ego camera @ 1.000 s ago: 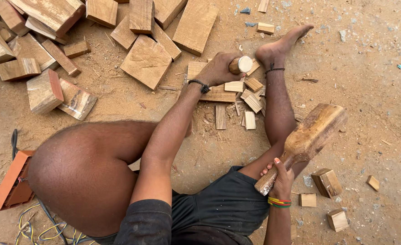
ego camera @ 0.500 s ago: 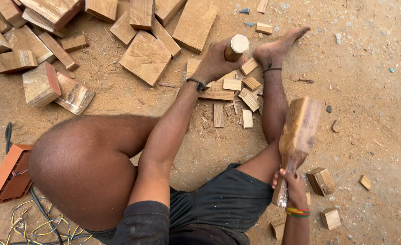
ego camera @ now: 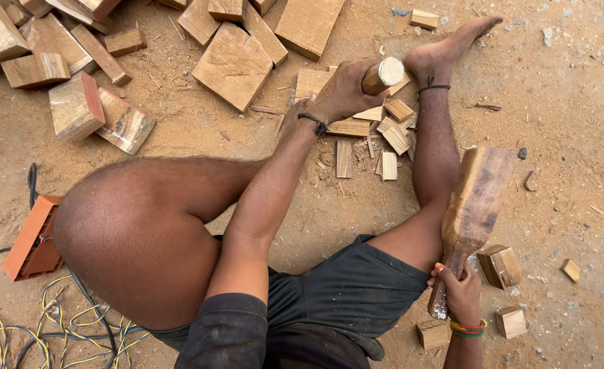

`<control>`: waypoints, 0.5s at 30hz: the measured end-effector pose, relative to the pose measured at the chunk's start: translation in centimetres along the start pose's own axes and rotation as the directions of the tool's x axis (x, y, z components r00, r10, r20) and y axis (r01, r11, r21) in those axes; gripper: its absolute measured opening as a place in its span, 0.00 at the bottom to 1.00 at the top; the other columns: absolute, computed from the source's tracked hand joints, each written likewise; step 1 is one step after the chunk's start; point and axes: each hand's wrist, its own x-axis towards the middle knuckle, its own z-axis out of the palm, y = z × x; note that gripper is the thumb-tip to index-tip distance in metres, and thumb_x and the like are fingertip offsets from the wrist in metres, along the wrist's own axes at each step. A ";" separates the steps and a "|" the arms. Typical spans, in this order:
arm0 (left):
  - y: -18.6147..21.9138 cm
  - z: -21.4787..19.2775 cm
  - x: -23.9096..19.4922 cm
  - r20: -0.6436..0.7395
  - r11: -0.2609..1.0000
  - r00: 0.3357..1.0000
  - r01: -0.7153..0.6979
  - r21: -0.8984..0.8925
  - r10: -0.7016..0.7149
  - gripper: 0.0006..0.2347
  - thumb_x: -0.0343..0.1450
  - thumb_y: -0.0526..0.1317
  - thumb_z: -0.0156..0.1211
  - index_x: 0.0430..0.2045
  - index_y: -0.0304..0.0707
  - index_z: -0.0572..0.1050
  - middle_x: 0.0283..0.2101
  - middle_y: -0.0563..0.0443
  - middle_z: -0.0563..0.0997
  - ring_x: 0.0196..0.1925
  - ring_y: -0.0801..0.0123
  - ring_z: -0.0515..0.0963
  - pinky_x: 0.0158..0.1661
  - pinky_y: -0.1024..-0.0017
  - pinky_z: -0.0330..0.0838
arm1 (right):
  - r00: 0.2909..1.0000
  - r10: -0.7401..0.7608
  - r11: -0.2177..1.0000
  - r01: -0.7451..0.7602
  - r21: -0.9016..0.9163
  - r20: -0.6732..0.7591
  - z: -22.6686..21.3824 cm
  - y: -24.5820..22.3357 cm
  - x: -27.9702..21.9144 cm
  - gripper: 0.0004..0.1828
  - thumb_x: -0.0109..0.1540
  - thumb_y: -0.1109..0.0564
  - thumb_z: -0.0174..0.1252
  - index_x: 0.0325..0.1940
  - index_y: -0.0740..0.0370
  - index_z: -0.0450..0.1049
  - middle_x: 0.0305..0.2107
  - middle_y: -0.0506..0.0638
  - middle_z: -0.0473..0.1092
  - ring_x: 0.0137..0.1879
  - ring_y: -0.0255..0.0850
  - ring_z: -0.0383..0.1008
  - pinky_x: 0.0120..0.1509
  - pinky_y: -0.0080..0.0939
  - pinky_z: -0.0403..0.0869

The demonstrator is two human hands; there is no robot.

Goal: The person sits on the ground and splits small cylindrical wooden billets into thin slivers using a large wooden mallet and a metal blade. The person holds the wood with one hand and strikes it with the mallet, occasionally adjusting the wood or clearing the resulting slivers.

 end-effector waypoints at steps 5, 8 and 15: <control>0.8 0.7 0.2 0.175 0.997 0.984 -0.053 0.061 0.041 0.21 0.64 0.43 0.77 0.50 0.44 0.76 0.41 0.50 0.85 0.42 0.69 0.85 0.49 0.64 0.82 | 0.999 0.051 0.960 -0.047 -0.278 0.008 0.0 -2.7 -0.2 0.17 0.58 0.54 0.66 0.44 0.68 0.75 0.26 0.55 0.77 0.28 0.40 0.78 0.32 0.39 0.74; 0.9 -0.2 0.2 0.186 0.999 0.982 -0.024 -0.033 0.030 0.25 0.64 0.43 0.75 0.55 0.44 0.74 0.44 0.50 0.84 0.42 0.68 0.85 0.49 0.62 0.82 | 0.991 0.098 0.802 -0.131 -0.582 -0.087 -0.2 -4.9 -0.5 0.20 0.58 0.48 0.68 0.43 0.66 0.77 0.24 0.56 0.79 0.29 0.39 0.81 0.34 0.40 0.74; -0.7 -2.7 0.1 0.025 0.996 1.000 0.013 -0.087 -0.011 0.19 0.68 0.46 0.75 0.50 0.43 0.76 0.43 0.50 0.85 0.46 0.68 0.86 0.52 0.61 0.83 | 0.965 0.240 0.794 -0.258 -0.551 -0.106 -0.6 -4.0 0.0 0.23 0.61 0.43 0.65 0.39 0.70 0.77 0.22 0.57 0.77 0.27 0.41 0.79 0.32 0.41 0.75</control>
